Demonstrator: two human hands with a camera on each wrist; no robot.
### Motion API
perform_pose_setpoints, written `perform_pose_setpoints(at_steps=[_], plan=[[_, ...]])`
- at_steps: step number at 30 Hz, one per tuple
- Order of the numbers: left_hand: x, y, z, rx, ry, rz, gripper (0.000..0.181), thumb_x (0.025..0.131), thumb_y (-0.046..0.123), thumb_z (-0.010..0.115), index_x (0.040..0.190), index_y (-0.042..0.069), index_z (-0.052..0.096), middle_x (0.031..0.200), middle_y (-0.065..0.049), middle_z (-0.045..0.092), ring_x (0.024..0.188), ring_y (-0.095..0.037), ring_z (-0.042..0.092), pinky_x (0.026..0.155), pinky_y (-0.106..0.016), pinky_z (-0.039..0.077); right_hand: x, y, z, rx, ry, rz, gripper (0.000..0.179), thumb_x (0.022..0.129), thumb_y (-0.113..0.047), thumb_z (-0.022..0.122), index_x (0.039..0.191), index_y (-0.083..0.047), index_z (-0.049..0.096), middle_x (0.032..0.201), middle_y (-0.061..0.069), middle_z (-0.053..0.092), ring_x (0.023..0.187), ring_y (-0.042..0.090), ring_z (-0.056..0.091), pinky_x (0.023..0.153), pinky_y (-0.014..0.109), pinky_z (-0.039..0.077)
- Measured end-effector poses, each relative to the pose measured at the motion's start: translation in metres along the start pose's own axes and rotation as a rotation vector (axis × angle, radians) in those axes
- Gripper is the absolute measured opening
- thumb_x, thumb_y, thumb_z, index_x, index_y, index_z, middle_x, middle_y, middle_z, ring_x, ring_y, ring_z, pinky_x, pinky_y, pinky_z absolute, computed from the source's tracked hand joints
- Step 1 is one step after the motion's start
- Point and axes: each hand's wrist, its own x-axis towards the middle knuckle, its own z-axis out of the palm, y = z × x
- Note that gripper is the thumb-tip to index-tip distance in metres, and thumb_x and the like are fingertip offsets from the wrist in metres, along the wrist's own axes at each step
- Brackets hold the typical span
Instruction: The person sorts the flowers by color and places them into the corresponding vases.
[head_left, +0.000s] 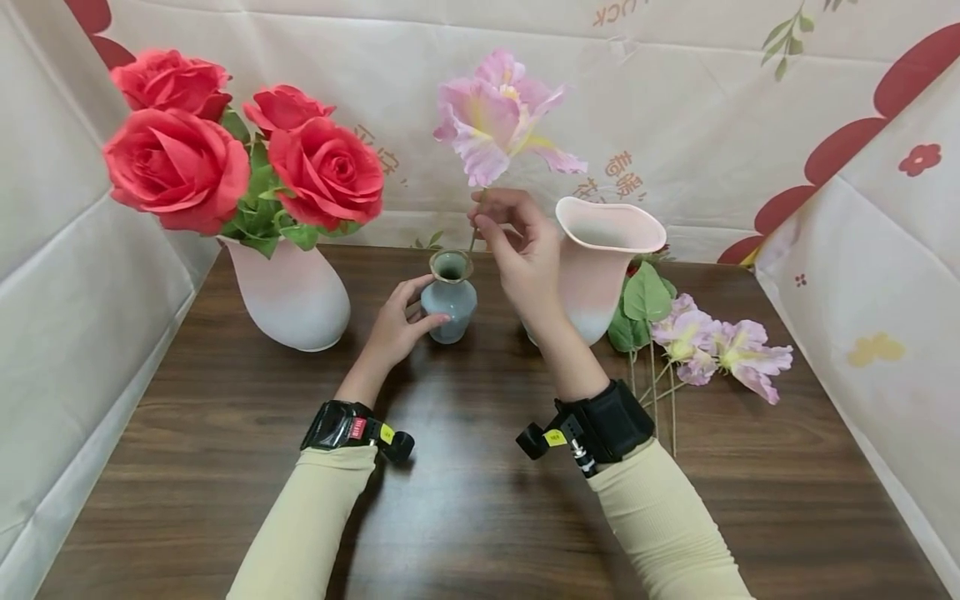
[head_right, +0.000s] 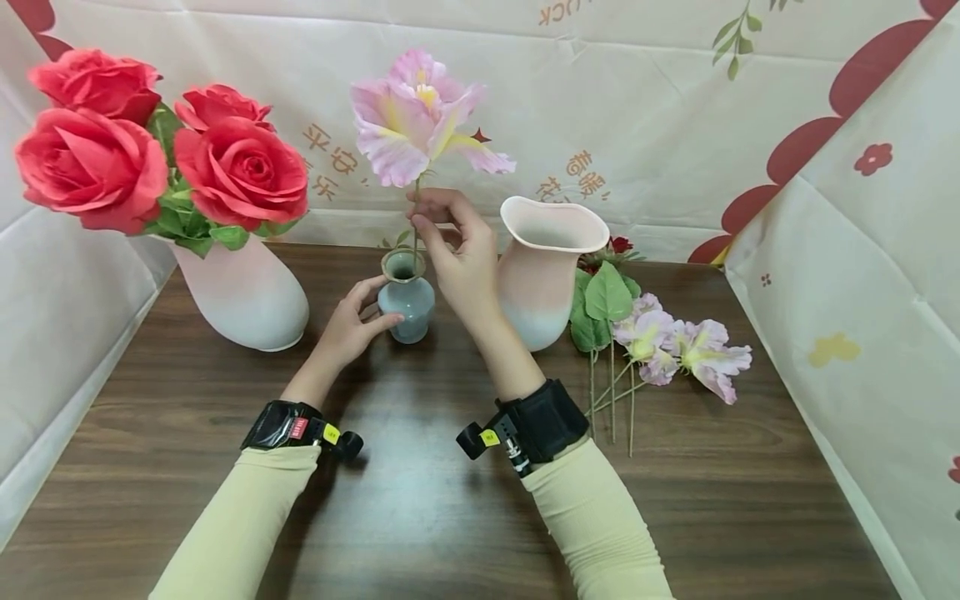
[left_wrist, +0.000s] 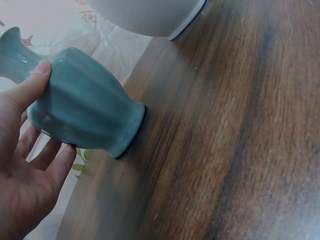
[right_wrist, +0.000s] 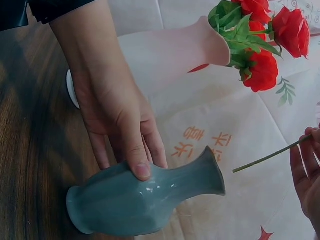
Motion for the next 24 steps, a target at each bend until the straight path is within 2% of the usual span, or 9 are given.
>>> perform_pose_setpoints(at_steps=[7, 12, 16, 21, 24], plan=[[0.0, 0.001, 0.001, -0.012, -0.008, -0.011, 0.065, 0.089, 0.013, 0.075, 0.147, 0.009, 0.045, 0.144, -0.016, 0.046, 0.139, -0.031, 0.046, 0.114, -0.047, 0.043, 0.001, 0.005, 0.0, -0.022, -0.005, 0.019, 0.018, 0.094, 0.002, 0.062, 0.111, 0.008, 0.061, 0.099, 0.011, 0.07, 0.086, 0.011, 0.068, 0.076, 0.03, 0.061], [0.0, 0.001, 0.001, -0.012, -0.01, -0.017, 0.065, 0.089, 0.014, 0.075, 0.147, 0.01, 0.045, 0.145, -0.015, 0.045, 0.141, -0.03, 0.045, 0.115, -0.046, 0.043, 0.001, 0.007, 0.001, -0.038, -0.011, 0.029, 0.017, 0.095, 0.002, 0.062, 0.111, 0.008, 0.061, 0.101, 0.006, 0.07, 0.086, 0.009, 0.067, 0.076, 0.03, 0.061], [0.0, 0.0, 0.001, -0.013, -0.008, -0.016, 0.065, 0.089, 0.015, 0.075, 0.147, 0.01, 0.046, 0.146, -0.015, 0.045, 0.141, -0.03, 0.045, 0.115, -0.046, 0.042, 0.002, 0.009, 0.003, -0.048, -0.013, 0.025, 0.017, 0.094, 0.001, 0.063, 0.11, 0.008, 0.062, 0.099, 0.011, 0.07, 0.085, 0.013, 0.068, 0.075, 0.03, 0.061], [0.0, 0.0, 0.0, -0.019, -0.01, -0.011, 0.065, 0.089, 0.014, 0.075, 0.147, 0.009, 0.046, 0.145, -0.016, 0.045, 0.14, -0.03, 0.045, 0.115, -0.046, 0.042, 0.002, 0.01, 0.004, -0.053, -0.016, 0.026, 0.017, 0.094, 0.001, 0.062, 0.11, 0.008, 0.062, 0.102, 0.021, 0.069, 0.087, 0.027, 0.068, 0.075, 0.028, 0.06], [0.0, 0.0, -0.001, -0.021, -0.008, -0.009, 0.065, 0.089, 0.013, 0.075, 0.146, 0.009, 0.046, 0.144, -0.016, 0.045, 0.14, -0.03, 0.046, 0.114, -0.046, 0.042, 0.002, 0.011, 0.004, -0.056, -0.019, 0.03, 0.017, 0.095, 0.002, 0.062, 0.11, 0.008, 0.062, 0.106, 0.022, 0.068, 0.087, 0.025, 0.068, 0.075, 0.027, 0.06]])
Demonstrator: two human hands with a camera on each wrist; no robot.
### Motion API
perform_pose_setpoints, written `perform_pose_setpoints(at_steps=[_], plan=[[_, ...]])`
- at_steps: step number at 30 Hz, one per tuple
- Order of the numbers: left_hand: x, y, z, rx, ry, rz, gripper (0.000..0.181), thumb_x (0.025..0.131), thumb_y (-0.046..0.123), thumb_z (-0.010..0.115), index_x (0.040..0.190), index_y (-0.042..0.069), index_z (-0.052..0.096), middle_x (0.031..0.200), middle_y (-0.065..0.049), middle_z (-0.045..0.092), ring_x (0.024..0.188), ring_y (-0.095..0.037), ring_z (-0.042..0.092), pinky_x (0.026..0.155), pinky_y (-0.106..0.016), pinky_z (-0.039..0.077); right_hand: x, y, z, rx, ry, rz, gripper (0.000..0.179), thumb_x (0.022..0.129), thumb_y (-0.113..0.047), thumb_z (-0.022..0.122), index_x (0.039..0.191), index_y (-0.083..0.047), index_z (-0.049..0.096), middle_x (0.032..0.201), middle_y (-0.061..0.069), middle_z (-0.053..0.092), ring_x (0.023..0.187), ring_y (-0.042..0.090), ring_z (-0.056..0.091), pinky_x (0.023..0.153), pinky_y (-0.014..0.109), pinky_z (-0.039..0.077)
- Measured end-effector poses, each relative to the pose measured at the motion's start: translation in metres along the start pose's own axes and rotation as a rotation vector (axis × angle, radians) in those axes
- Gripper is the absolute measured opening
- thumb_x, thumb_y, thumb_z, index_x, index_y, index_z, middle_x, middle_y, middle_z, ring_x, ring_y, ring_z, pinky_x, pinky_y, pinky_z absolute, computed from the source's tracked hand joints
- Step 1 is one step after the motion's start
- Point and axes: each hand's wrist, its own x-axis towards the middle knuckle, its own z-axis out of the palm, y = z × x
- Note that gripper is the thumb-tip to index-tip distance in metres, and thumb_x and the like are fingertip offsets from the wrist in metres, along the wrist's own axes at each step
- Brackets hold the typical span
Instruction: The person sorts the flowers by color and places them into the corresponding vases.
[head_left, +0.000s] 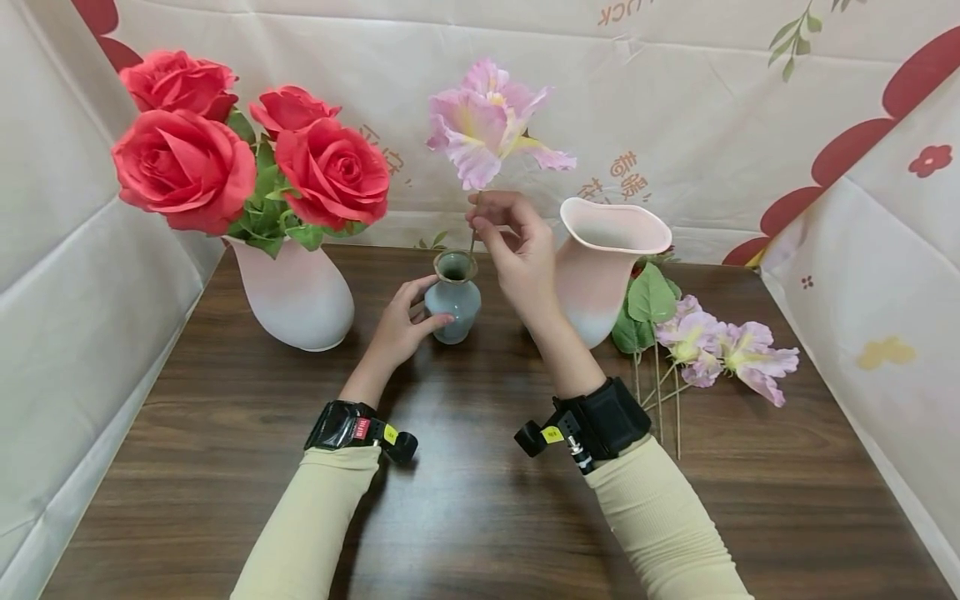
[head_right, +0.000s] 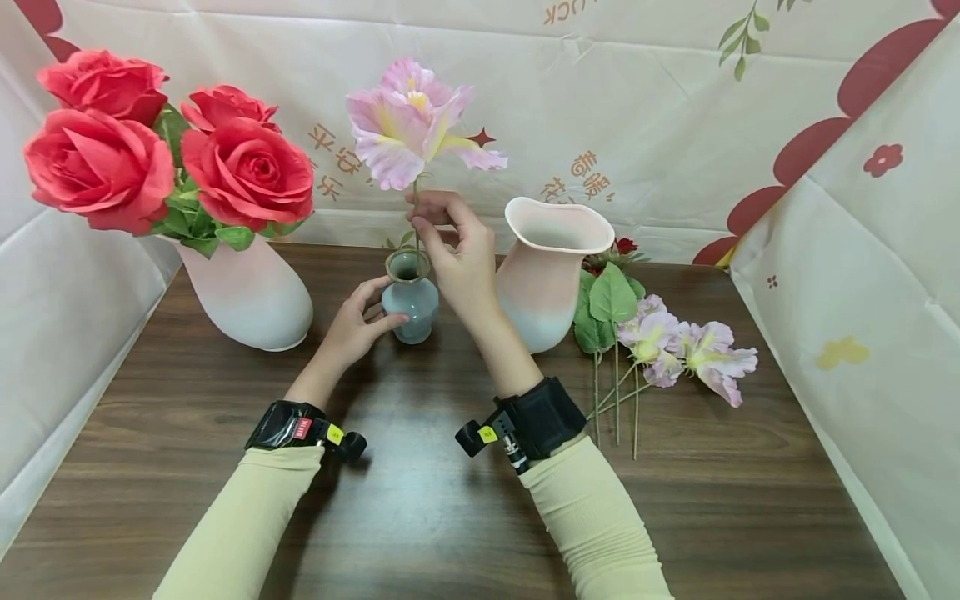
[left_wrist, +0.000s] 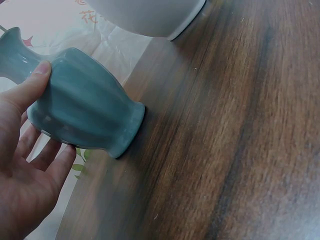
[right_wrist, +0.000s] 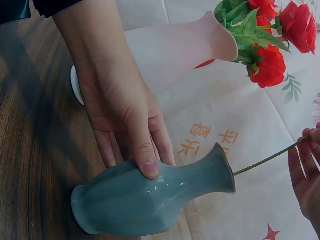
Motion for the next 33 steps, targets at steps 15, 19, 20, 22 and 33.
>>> perform_pose_setpoints(at_steps=[15, 19, 20, 22, 33], plan=[[-0.002, 0.0, -0.001, -0.02, 0.003, -0.004, 0.065, 0.089, 0.012, 0.075, 0.147, 0.008, 0.046, 0.145, -0.017, 0.044, 0.141, -0.032, 0.045, 0.114, -0.048, 0.043, -0.003, 0.003, 0.0, -0.149, -0.067, 0.161, 0.022, 0.093, 0.002, 0.059, 0.115, 0.007, 0.064, 0.106, 0.024, 0.069, 0.093, 0.026, 0.069, 0.083, 0.037, 0.061], [-0.001, -0.001, -0.001, -0.031, 0.0, -0.002, 0.066, 0.088, 0.011, 0.075, 0.147, 0.007, 0.044, 0.148, -0.017, 0.043, 0.142, -0.033, 0.044, 0.115, -0.047, 0.042, -0.013, 0.008, -0.006, -0.347, -0.161, 0.284, 0.029, 0.09, 0.003, 0.059, 0.118, 0.007, 0.066, 0.116, 0.022, 0.066, 0.106, 0.032, 0.068, 0.095, 0.036, 0.058], [-0.001, -0.001, -0.001, -0.03, 0.001, 0.002, 0.067, 0.088, 0.01, 0.075, 0.148, 0.007, 0.043, 0.149, -0.017, 0.043, 0.142, -0.033, 0.043, 0.116, -0.047, 0.041, -0.017, 0.01, -0.008, -0.372, -0.184, 0.303, 0.031, 0.09, 0.003, 0.06, 0.12, 0.006, 0.065, 0.121, 0.021, 0.064, 0.11, 0.033, 0.067, 0.097, 0.036, 0.057], [0.0, -0.001, -0.001, -0.033, 0.003, 0.006, 0.069, 0.088, 0.009, 0.075, 0.148, 0.005, 0.041, 0.151, -0.017, 0.042, 0.142, -0.034, 0.043, 0.116, -0.047, 0.041, -0.024, 0.014, -0.011, -0.404, -0.212, 0.324, 0.032, 0.091, 0.001, 0.063, 0.123, 0.004, 0.065, 0.125, 0.02, 0.061, 0.114, 0.033, 0.066, 0.1, 0.037, 0.056], [0.001, -0.001, 0.0, -0.061, -0.006, 0.021, 0.065, 0.088, 0.007, 0.074, 0.146, 0.004, 0.044, 0.151, -0.017, 0.041, 0.141, -0.034, 0.043, 0.117, -0.048, 0.04, -0.05, 0.027, -0.032, -0.421, -0.21, 0.366, 0.036, 0.092, -0.004, 0.068, 0.127, 0.0, 0.062, 0.125, 0.019, 0.059, 0.116, 0.036, 0.064, 0.098, 0.05, 0.055]])
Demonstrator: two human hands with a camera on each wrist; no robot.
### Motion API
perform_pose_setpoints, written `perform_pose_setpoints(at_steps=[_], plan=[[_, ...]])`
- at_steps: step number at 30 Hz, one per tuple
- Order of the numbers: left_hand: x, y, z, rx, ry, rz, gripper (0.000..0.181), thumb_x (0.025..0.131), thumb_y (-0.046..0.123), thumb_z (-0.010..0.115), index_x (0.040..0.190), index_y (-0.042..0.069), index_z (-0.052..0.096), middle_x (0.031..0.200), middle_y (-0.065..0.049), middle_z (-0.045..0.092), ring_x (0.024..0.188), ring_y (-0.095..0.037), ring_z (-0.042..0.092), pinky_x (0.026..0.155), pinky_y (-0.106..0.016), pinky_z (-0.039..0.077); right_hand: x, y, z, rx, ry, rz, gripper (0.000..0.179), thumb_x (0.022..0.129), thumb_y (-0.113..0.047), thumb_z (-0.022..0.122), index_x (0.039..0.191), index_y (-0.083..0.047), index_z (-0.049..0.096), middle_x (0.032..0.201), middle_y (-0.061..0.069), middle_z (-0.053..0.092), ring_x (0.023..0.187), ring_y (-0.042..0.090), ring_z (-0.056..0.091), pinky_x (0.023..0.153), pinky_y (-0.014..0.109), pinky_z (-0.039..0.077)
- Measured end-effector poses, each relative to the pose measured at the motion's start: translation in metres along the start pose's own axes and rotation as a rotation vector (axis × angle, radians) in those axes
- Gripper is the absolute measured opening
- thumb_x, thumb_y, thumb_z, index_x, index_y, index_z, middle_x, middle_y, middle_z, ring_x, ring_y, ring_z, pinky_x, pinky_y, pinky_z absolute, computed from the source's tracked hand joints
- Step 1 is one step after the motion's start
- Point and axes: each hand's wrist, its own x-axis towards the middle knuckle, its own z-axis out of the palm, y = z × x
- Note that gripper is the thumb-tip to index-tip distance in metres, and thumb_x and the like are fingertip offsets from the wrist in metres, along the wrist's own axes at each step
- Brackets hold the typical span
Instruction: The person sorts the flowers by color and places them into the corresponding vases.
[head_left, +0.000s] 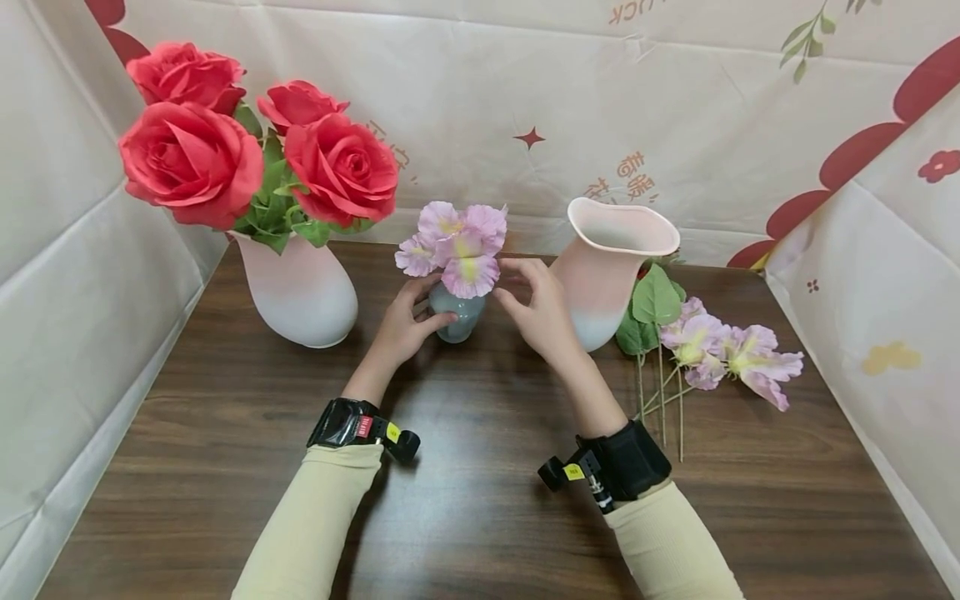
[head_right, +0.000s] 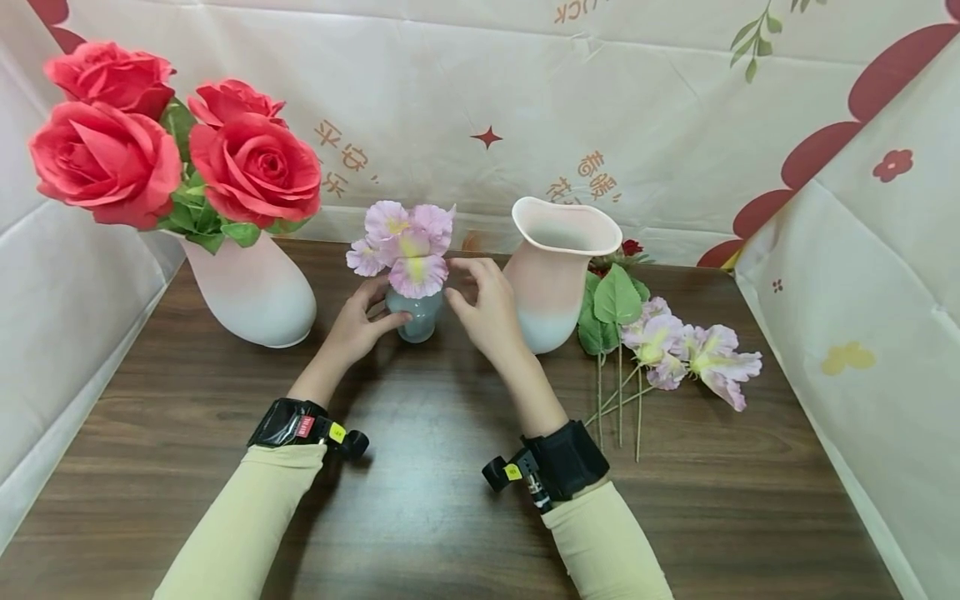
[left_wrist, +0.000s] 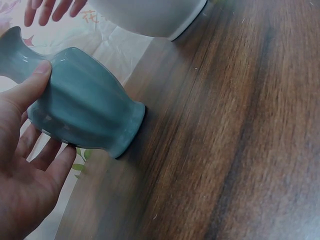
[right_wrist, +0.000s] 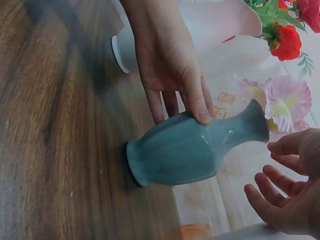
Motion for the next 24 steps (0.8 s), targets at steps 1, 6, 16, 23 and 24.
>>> perform_pose_setpoints(at_steps=[1, 6, 16, 23, 24], plan=[[0.0, 0.0, 0.0, 0.001, -0.001, -0.001, 0.065, 0.088, 0.007, 0.074, 0.146, 0.004, 0.044, 0.151, -0.017, 0.04, 0.141, -0.034, 0.043, 0.117, -0.048, 0.04, -0.002, 0.001, -0.001, -0.003, 0.0, 0.002, 0.036, 0.092, -0.004, 0.068, 0.127, -0.001, 0.062, 0.125, 0.019, 0.059, 0.116, 0.036, 0.064, 0.098, 0.051, 0.055], [0.0, 0.0, 0.0, 0.007, 0.004, -0.008, 0.066, 0.088, 0.007, 0.075, 0.146, 0.004, 0.043, 0.15, -0.018, 0.042, 0.14, -0.034, 0.044, 0.117, -0.047, 0.04, -0.008, 0.003, -0.005, 0.006, -0.003, 0.002, 0.034, 0.092, -0.004, 0.067, 0.126, -0.003, 0.063, 0.121, 0.019, 0.06, 0.112, 0.034, 0.064, 0.095, 0.053, 0.054], [-0.001, 0.0, -0.001, 0.021, 0.002, -0.003, 0.069, 0.088, 0.008, 0.075, 0.147, 0.004, 0.038, 0.15, -0.017, 0.045, 0.142, -0.033, 0.044, 0.117, -0.047, 0.04, -0.02, 0.005, -0.01, 0.049, -0.001, -0.006, 0.032, 0.092, -0.002, 0.067, 0.124, -0.002, 0.064, 0.124, 0.017, 0.064, 0.108, 0.03, 0.066, 0.094, 0.045, 0.057], [0.0, 0.001, -0.001, 0.033, 0.0, -0.012, 0.071, 0.089, 0.01, 0.075, 0.148, 0.004, 0.036, 0.152, -0.017, 0.043, 0.142, -0.034, 0.043, 0.117, -0.048, 0.04, -0.031, 0.007, -0.017, 0.1, -0.021, 0.021, 0.03, 0.093, -0.003, 0.065, 0.124, -0.002, 0.065, 0.122, 0.017, 0.063, 0.109, 0.032, 0.066, 0.095, 0.048, 0.056], [-0.001, 0.001, -0.001, 0.034, 0.001, -0.011, 0.071, 0.089, 0.009, 0.075, 0.148, 0.004, 0.036, 0.152, -0.017, 0.043, 0.142, -0.035, 0.043, 0.117, -0.048, 0.04, -0.032, 0.008, -0.018, 0.1, -0.023, 0.028, 0.03, 0.094, -0.004, 0.065, 0.124, -0.003, 0.065, 0.122, 0.017, 0.062, 0.109, 0.031, 0.066, 0.095, 0.048, 0.056]])
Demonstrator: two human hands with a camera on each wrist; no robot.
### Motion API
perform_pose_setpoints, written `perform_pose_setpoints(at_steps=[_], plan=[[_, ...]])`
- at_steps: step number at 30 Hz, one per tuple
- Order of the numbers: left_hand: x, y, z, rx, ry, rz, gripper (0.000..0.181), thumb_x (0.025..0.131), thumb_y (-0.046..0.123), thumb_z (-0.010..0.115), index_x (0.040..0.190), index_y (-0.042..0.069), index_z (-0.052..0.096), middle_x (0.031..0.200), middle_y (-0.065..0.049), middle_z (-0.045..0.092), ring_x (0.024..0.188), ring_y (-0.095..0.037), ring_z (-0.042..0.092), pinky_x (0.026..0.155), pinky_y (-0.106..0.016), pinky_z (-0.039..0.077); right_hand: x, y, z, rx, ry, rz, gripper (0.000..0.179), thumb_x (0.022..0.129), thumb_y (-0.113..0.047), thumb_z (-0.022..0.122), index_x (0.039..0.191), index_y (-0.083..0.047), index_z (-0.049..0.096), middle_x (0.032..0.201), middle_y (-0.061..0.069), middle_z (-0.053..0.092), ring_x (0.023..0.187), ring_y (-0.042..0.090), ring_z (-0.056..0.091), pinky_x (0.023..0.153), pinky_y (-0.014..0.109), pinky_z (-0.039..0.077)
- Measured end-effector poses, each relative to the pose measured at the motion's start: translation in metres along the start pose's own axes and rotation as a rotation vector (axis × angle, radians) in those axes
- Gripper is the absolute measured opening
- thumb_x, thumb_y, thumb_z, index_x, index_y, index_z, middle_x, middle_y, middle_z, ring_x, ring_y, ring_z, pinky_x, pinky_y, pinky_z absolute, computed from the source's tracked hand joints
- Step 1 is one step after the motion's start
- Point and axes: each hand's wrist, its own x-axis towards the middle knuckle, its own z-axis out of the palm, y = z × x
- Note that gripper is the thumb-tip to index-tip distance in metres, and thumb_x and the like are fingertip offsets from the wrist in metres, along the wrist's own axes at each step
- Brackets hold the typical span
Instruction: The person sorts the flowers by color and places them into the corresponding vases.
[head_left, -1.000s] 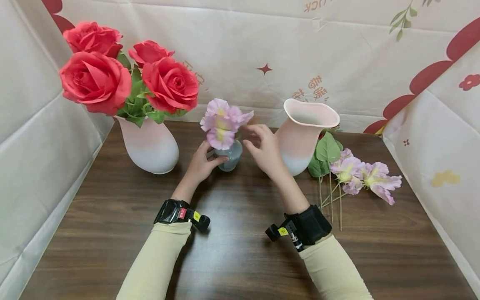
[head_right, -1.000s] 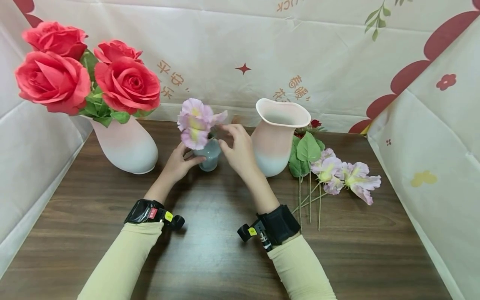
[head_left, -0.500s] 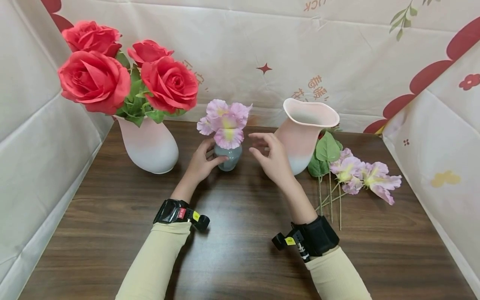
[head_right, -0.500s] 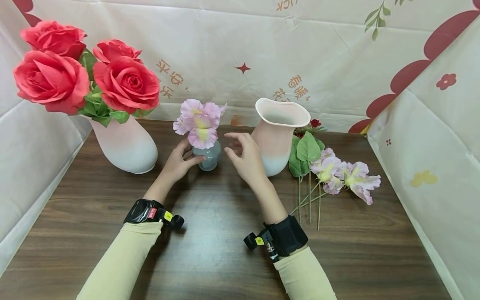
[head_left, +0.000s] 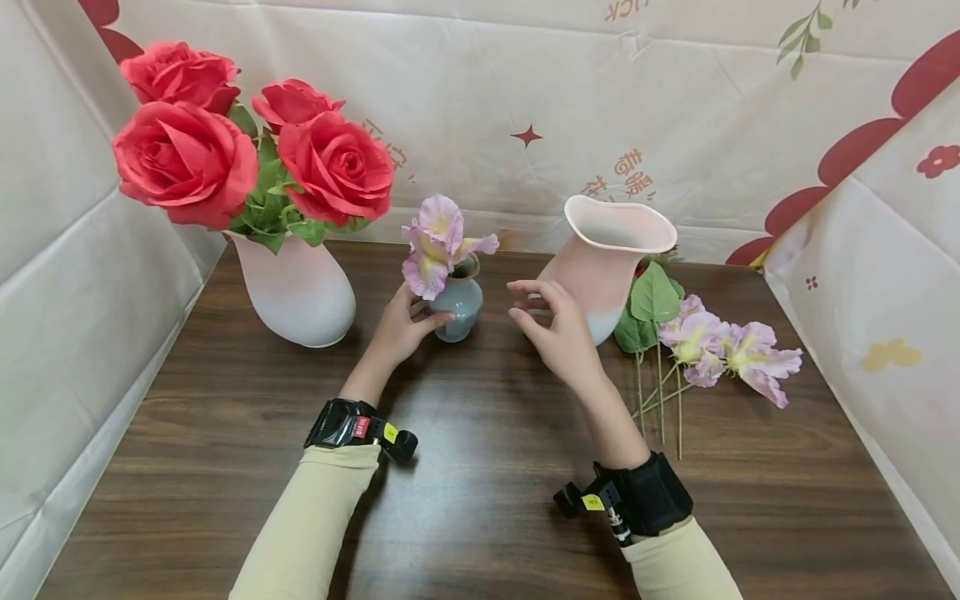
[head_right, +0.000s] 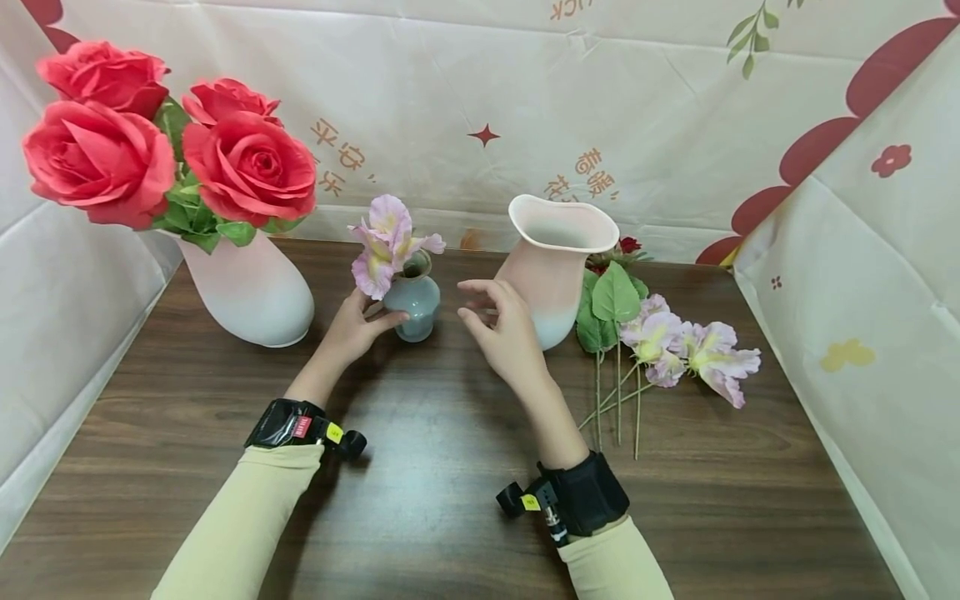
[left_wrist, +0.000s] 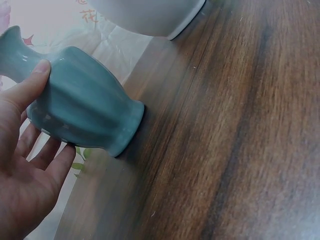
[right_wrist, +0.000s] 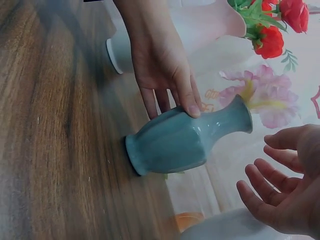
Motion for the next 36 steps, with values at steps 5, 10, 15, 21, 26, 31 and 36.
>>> perform_pose_setpoints(at_steps=[5, 10, 15, 21, 26, 31, 36], plan=[[0.0, 0.0, 0.0, 0.013, 0.005, 0.006, 0.07, 0.089, 0.01, 0.075, 0.147, 0.004, 0.038, 0.151, -0.017, 0.044, 0.142, -0.034, 0.043, 0.117, -0.048, 0.04, -0.009, 0.002, -0.006, 0.003, 0.005, 0.027, 0.029, 0.094, -0.006, 0.066, 0.123, -0.005, 0.066, 0.122, 0.015, 0.063, 0.109, 0.029, 0.066, 0.095, 0.047, 0.055], [0.001, -0.001, 0.0, 0.01, 0.004, 0.015, 0.07, 0.088, 0.008, 0.075, 0.147, 0.003, 0.038, 0.152, -0.017, 0.043, 0.142, -0.035, 0.043, 0.118, -0.048, 0.039, -0.018, 0.005, -0.012, -0.002, 0.011, 0.052, 0.029, 0.095, -0.008, 0.066, 0.123, -0.004, 0.066, 0.124, 0.012, 0.064, 0.11, 0.027, 0.066, 0.096, 0.042, 0.055], [0.001, -0.002, 0.001, 0.001, 0.003, 0.022, 0.069, 0.088, 0.007, 0.075, 0.147, 0.003, 0.039, 0.151, -0.017, 0.044, 0.142, -0.034, 0.043, 0.118, -0.047, 0.039, -0.025, 0.009, -0.018, -0.007, 0.011, 0.066, 0.028, 0.095, -0.011, 0.066, 0.123, -0.004, 0.066, 0.124, 0.012, 0.065, 0.11, 0.026, 0.065, 0.095, 0.03, 0.055], [0.0, -0.002, 0.001, 0.001, 0.003, 0.026, 0.067, 0.088, 0.008, 0.075, 0.146, 0.004, 0.041, 0.15, -0.017, 0.045, 0.142, -0.033, 0.043, 0.118, -0.048, 0.039, -0.033, 0.013, -0.025, 0.009, 0.02, 0.066, 0.027, 0.096, -0.009, 0.065, 0.122, -0.002, 0.066, 0.125, 0.013, 0.064, 0.107, 0.017, 0.064, 0.092, 0.019, 0.054], [0.0, -0.003, 0.001, -0.013, 0.004, 0.023, 0.067, 0.088, 0.006, 0.074, 0.146, 0.003, 0.041, 0.149, -0.018, 0.045, 0.142, -0.035, 0.043, 0.117, -0.049, 0.039, -0.041, 0.02, -0.032, 0.028, 0.03, 0.075, 0.027, 0.096, -0.008, 0.065, 0.121, 0.0, 0.065, 0.124, 0.016, 0.065, 0.103, 0.005, 0.062, 0.09, 0.014, 0.053], [0.001, -0.004, 0.001, -0.012, 0.005, 0.015, 0.067, 0.088, 0.007, 0.075, 0.146, 0.004, 0.041, 0.15, -0.017, 0.045, 0.142, -0.034, 0.043, 0.117, -0.048, 0.039, -0.047, 0.027, -0.041, 0.03, 0.052, 0.063, 0.026, 0.096, -0.008, 0.064, 0.121, 0.0, 0.066, 0.122, 0.02, 0.066, 0.101, 0.0, 0.062, 0.085, 0.014, 0.053], [0.002, -0.004, 0.001, -0.019, -0.001, 0.01, 0.067, 0.088, 0.008, 0.075, 0.146, 0.004, 0.041, 0.15, -0.016, 0.044, 0.143, -0.034, 0.042, 0.118, -0.048, 0.039, -0.053, 0.032, -0.05, 0.033, 0.07, 0.069, 0.026, 0.096, -0.007, 0.064, 0.121, 0.002, 0.065, 0.122, 0.018, 0.065, 0.102, -0.001, 0.063, 0.087, 0.012, 0.052]])
